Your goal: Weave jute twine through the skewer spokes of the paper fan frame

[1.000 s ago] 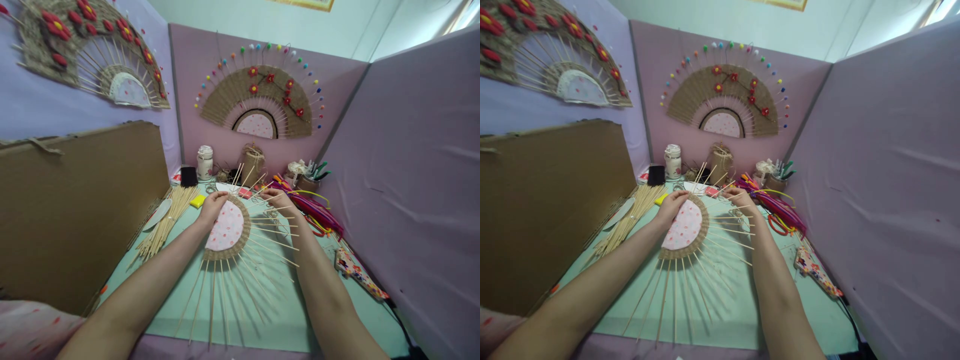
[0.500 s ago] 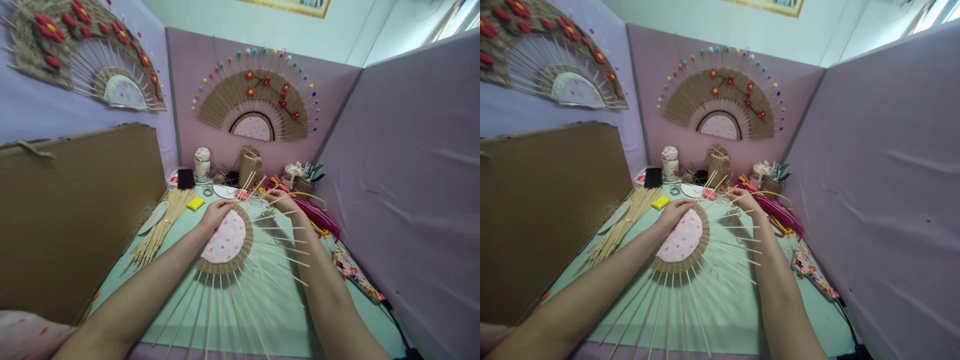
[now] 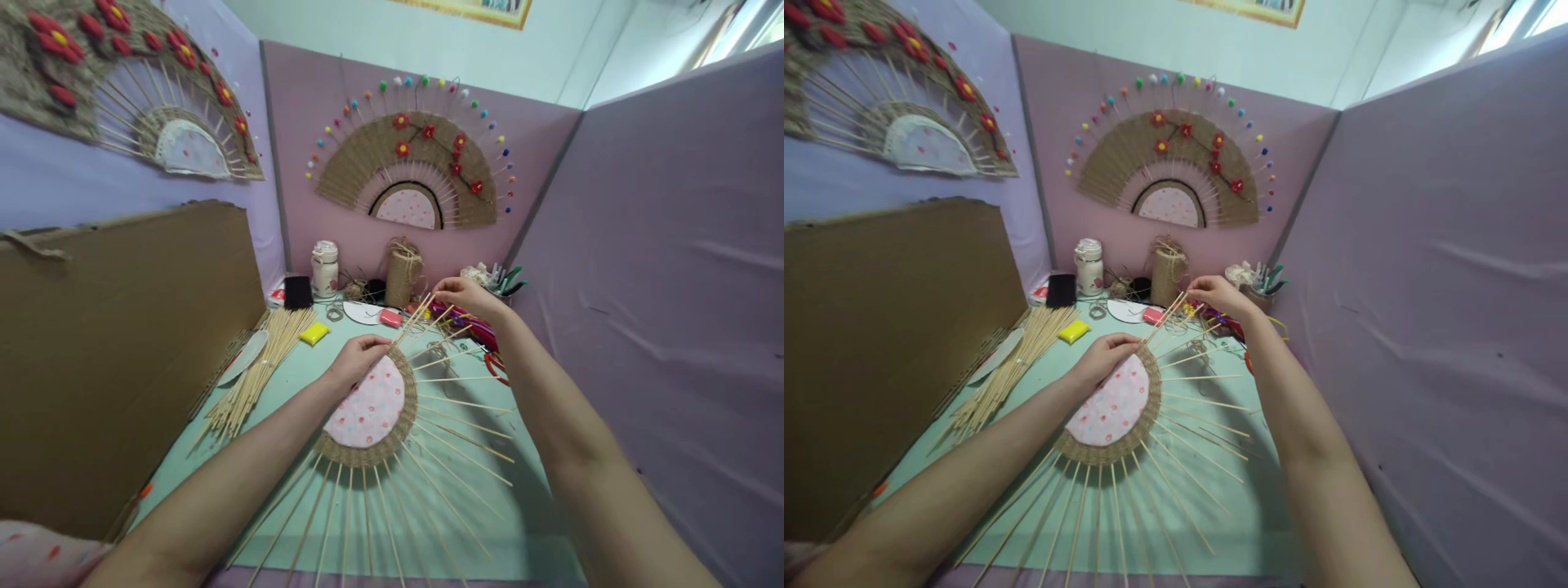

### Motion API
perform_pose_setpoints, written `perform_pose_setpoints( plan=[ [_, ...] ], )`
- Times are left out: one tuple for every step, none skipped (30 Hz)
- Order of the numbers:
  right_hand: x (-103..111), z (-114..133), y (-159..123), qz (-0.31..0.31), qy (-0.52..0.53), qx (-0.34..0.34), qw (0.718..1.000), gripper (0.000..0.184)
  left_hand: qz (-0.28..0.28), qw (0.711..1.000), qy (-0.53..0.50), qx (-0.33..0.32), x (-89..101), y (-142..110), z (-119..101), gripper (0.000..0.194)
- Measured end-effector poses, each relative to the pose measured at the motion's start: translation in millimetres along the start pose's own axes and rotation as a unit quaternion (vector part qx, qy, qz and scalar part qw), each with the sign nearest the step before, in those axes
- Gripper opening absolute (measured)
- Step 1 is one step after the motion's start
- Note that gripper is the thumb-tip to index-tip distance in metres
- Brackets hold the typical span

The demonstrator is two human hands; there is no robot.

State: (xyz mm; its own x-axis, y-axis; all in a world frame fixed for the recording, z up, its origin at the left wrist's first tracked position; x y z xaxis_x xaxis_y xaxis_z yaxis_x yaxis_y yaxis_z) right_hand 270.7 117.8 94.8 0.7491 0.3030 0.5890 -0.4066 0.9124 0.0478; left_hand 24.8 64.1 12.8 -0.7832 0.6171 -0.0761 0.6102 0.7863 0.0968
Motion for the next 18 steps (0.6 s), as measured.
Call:
perform_pose_setpoints(
  plan=[
    [1.7,3.0,-0.2,-0.01,-0.023,0.007,1.0,0.03,-0.001,1.0,0.002,0.001,-0.5,-0.1,0.2,0.025],
    [2.8,5.5,-0.8,-0.02,-0.041,0.011,0.999,0.031,-0.002,1.0,0.003,0.003,-0.8,-0.1,0.4,0.025],
    [3.4,7.5,-1.7,-0.029,-0.052,0.014,0.998,0.032,-0.004,1.0,0.004,0.005,-1.1,0.0,0.8,0.025],
    [3.4,9.5,-2.8,-0.037,-0.058,0.015,0.998,0.033,-0.004,1.0,0.004,0.007,-1.4,0.1,1.2,0.025],
    [3.0,11.5,-4.1,-0.042,-0.06,0.017,0.997,0.034,-0.004,1.0,0.002,0.009,-1.7,0.2,1.7,0.025],
    [2.5,13.7,-5.7,-0.048,-0.059,0.021,0.997,0.034,-0.003,1.0,0.001,0.011,-1.9,0.3,2.2,0.024],
    [1.7,15.6,-7.4,-0.052,-0.054,0.025,0.997,0.035,-0.004,1.0,-0.001,0.01,-1.8,0.4,2.4,0.024],
    [0.9,16.9,-9.4,-0.056,-0.047,0.027,0.997,0.035,-0.006,1.0,-0.001,0.009,-1.5,0.5,2.2,0.023],
    [-0.1,17.4,-11.5,-0.061,-0.038,0.028,0.997,0.035,-0.01,1.0,-0.002,0.008,-0.9,0.5,1.9,0.022],
    [-1.1,16.8,-13.9,-0.066,-0.029,0.027,0.997,0.036,-0.016,1.0,-0.001,0.006,0.2,0.6,1.1,0.021],
    [-2.2,14.8,-16.4,-0.074,-0.018,0.024,0.997,0.036,-0.023,1.0,0.001,0.005,1.6,0.8,0.1,0.02],
    [-3.6,11.2,-19.1,-0.083,-0.005,0.018,0.996,0.036,-0.031,0.999,0.002,0.005,3.3,1.0,-1.2,0.019],
    [-5.5,6.3,-21.6,-0.091,0.01,0.011,0.996,0.036,-0.039,0.999,0.002,0.004,5.3,1.3,-2.6,0.018],
    [-8.1,0.1,-23.9,-0.097,0.029,0.002,0.995,0.036,-0.048,0.999,-0.001,0.003,7.4,1.7,-4.0,0.017],
    [-11.7,-6.9,-25.8,-0.099,0.052,-0.008,0.994,0.036,-0.056,0.998,-0.006,0.001,9.7,2.1,-5.5,0.017],
    [-16.2,-14.1,-27.1,-0.094,0.076,-0.016,0.993,0.036,-0.064,0.998,-0.013,-0.003,12.0,2.5,-7.0,0.017],
    [-21.4,-21.1,-27.9,-0.085,0.1,-0.022,0.991,0.036,-0.073,0.997,-0.02,-0.007,14.5,2.9,-8.3,0.016],
    [-26.9,-27.2,-28.4,-0.076,0.118,-0.026,0.99,0.036,-0.082,0.996,-0.025,-0.013,16.9,3.1,-9.5,0.016]
  ],
)
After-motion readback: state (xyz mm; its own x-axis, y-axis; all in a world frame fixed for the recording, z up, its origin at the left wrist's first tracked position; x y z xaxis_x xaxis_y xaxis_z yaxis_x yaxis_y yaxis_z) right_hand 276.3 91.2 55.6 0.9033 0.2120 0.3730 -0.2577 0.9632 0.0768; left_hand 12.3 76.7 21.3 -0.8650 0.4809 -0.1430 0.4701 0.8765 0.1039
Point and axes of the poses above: each hand's wrist, its own y-axis towards the middle knuckle, its own x-axis out of the back of the hand, z = x × y, the point moved 4 cm from there along y, towards the middle knuckle, and after that the axes turned 15 degrees about z, right-handed, at the moved point
